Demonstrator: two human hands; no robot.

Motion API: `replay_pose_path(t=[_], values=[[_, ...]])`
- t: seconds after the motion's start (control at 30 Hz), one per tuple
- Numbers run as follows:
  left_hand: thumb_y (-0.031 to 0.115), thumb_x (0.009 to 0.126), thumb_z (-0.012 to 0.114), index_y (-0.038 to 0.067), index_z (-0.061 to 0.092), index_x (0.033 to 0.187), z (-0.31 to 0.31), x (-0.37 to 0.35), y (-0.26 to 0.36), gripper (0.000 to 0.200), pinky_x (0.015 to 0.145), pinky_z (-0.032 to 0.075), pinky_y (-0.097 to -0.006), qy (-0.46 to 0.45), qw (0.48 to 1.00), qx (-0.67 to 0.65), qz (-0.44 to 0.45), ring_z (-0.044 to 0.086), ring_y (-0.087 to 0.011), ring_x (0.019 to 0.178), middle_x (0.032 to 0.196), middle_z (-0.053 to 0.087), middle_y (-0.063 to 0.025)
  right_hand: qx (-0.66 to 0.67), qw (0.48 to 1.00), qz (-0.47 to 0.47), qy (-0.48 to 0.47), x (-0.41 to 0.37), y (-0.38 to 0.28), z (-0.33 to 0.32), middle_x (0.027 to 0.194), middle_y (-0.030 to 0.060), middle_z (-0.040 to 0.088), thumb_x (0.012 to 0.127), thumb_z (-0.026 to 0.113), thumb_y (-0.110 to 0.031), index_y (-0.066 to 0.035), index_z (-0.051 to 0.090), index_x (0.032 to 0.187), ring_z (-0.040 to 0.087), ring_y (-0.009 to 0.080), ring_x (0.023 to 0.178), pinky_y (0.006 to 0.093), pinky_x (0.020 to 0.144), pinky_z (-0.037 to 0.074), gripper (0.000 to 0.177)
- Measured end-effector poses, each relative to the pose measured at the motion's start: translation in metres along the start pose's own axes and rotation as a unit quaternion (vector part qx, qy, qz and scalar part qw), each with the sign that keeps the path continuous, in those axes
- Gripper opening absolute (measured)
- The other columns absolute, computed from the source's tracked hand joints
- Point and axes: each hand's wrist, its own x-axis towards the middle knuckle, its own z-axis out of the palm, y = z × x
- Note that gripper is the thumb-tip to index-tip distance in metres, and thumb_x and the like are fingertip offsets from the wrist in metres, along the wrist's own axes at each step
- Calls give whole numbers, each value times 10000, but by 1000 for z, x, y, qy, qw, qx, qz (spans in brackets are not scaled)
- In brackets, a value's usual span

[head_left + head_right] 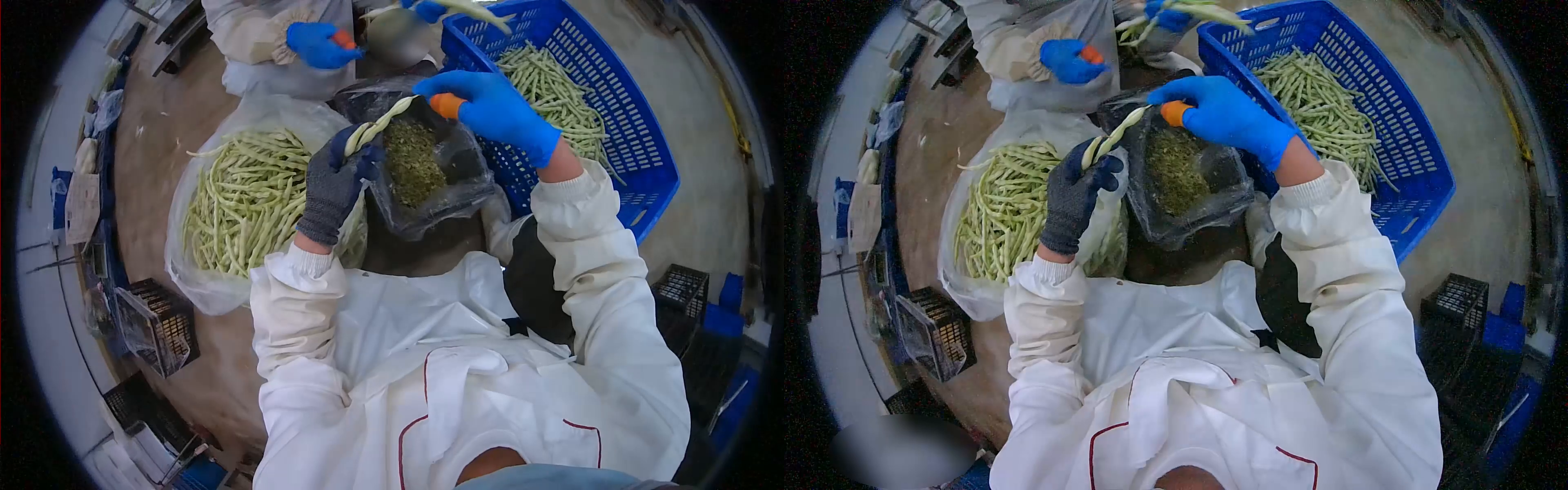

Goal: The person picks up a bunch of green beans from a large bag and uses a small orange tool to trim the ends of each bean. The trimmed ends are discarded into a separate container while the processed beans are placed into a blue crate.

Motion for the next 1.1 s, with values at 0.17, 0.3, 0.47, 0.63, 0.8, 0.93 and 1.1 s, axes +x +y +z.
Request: replay_pose_path(t=[0.17, 0.3, 0.47, 0.63, 0.8, 0.93, 1.1], values=[[-18, 856, 568, -5, 572, 1221, -1, 1, -13, 365, 702, 507, -251, -12, 999, 34, 11, 624, -122, 756, 971, 674, -87, -45, 998, -30, -36, 2, -4, 1, 936, 146, 675, 812, 565, -66, -75, 669, 1043, 649, 260, 832, 329, 772, 497, 254], [1, 880, 580, -6, 588, 1180, 7, -3, 0, 300, 747, 500, -243, -10, 999, -16, 26, 606, -100, 803, 983, 661, -61, 31, 997, 52, -51, 2, -13, 6, 890, 30, 647, 890, 574, -84, -22, 662, 1003, 567, 123, 797, 265, 743, 465, 156], [57, 913, 575, 16, 599, 1139, 17, -11, 10, 231, 742, 495, -244, 11, 983, -184, -17, 590, -102, 771, 958, 657, -40, 401, 910, 91, -50, 0, -19, 42, 851, 34, 643, 881, 560, -130, 11, 669, 949, 568, 121, 764, 249, 694, 460, 191], [224, 987, 465, -38, 511, 1237, -27, 6, 17, 364, 995, 405, -333, 62, 970, -218, 90, 561, -227, 1132, 1200, 595, -144, -95, 969, 158, -167, -1, 21, 46, 837, 116, 674, 817, 601, -132, -33, 686, 938, 625, 190, 754, 314, 724, 497, 178], [195, 992, 443, -57, 382, 1337, -71, 5, 24, 431, 1132, 285, -457, 68, 904, -383, 177, 428, -329, 1290, 1372, 450, -199, -329, 891, 129, -286, -15, 74, 59, 977, 210, 661, 787, 593, -117, -50, 690, 998, 630, 384, 909, 449, 818, 508, 242], [197, 997, 439, -53, 436, 1292, -50, 2, 16, 386, 1082, 361, -442, 26, 897, -433, 83, 517, -314, 1208, 1271, 533, -199, -36, 996, 19, -83, 3, 53, 59, 1114, 178, 637, 805, 633, -99, -60, 611, 1206, 614, 289, 1003, 379, 888, 476, 403], [230, 968, 504, -3, 516, 1224, -6, 1, 13, 346, 856, 509, -341, -63, 958, -275, -52, 635, -210, 931, 1102, 632, -112, 278, 956, 65, -69, 26, -13, 67, 1073, 64, 654, 871, 663, -180, -19, 602, 1217, 592, 146, 961, 295, 883, 456, 387]])
